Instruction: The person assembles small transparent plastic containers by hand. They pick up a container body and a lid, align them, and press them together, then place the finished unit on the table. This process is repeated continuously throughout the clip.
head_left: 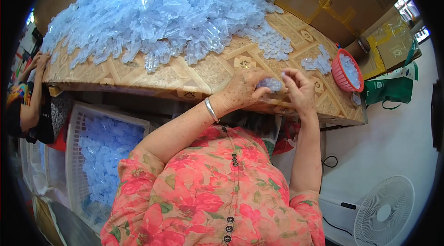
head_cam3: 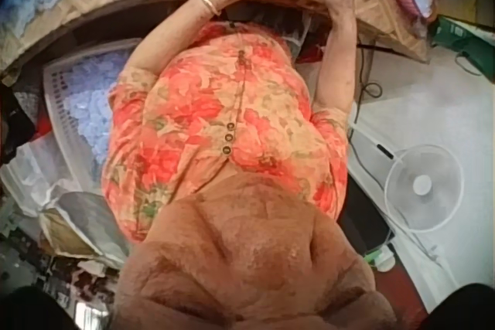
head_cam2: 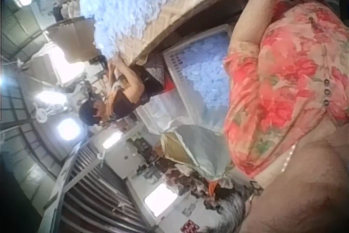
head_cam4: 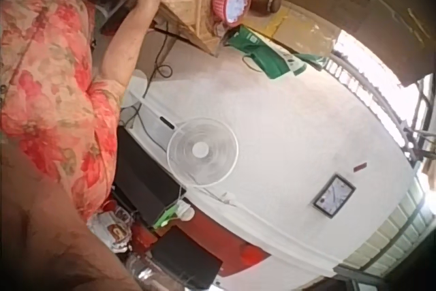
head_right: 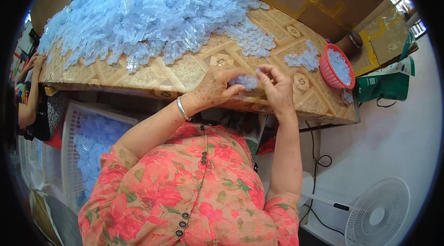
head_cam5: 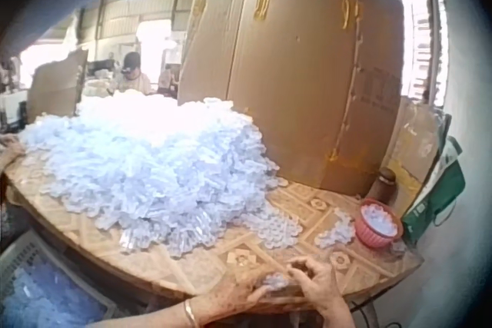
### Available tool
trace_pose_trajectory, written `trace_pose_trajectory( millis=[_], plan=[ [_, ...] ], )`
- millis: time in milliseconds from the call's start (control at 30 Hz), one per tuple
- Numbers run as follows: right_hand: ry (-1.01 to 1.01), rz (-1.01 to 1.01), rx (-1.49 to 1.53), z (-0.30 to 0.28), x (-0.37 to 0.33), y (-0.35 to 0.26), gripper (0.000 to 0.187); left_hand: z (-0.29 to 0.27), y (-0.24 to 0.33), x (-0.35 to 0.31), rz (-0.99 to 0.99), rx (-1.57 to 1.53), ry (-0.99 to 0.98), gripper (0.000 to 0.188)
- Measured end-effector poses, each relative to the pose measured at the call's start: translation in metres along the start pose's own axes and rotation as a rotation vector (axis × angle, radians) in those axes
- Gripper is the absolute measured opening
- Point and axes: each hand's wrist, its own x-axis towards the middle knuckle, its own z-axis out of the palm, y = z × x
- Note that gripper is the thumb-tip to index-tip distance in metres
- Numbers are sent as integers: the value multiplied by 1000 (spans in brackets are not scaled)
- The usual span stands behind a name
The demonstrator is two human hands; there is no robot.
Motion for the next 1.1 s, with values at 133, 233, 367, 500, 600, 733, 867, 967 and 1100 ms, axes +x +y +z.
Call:
trace_pose_trajectory(
  millis=[133, 233, 367, 500, 600, 733, 867, 967, 1100],
  plan=[
    [-39, -284, -172, 7, -14, -16, 16, 1, -3, 0, 13, 12, 9, 35],
    [-57, -313, -267, 10, -17, -24, 15, 1, -1, 2, 52, -4, 39, 33],
    [-91, -386, -502, 13, -10, -31, 16, 0, -1, 1, 23, -5, 32, 32],
    [-117, -338, -473, 13, -8, -34, 20, -1, -3, 2, 16, -7, 27, 33],
    [-119, -283, -382, 11, -9, -33, 27, 1, -3, 1, 12, -13, 25, 35],
    [-142, -171, -230, -2, 3, -17, 36, 4, -3, 2, 36, 21, 26, 41],
    [-264, 210, -116, -9, 11, -19, 39, 1, 1, 1, 0, 33, 7, 49],
    [-366, 291, -105, -13, 19, -16, 42, 0, 3, 5, 53, 38, 80, 49],
    [-449, 391, -66, -14, 21, -25, 44, 6, 4, 10, -117, -56, 100, 37]
  ],
)
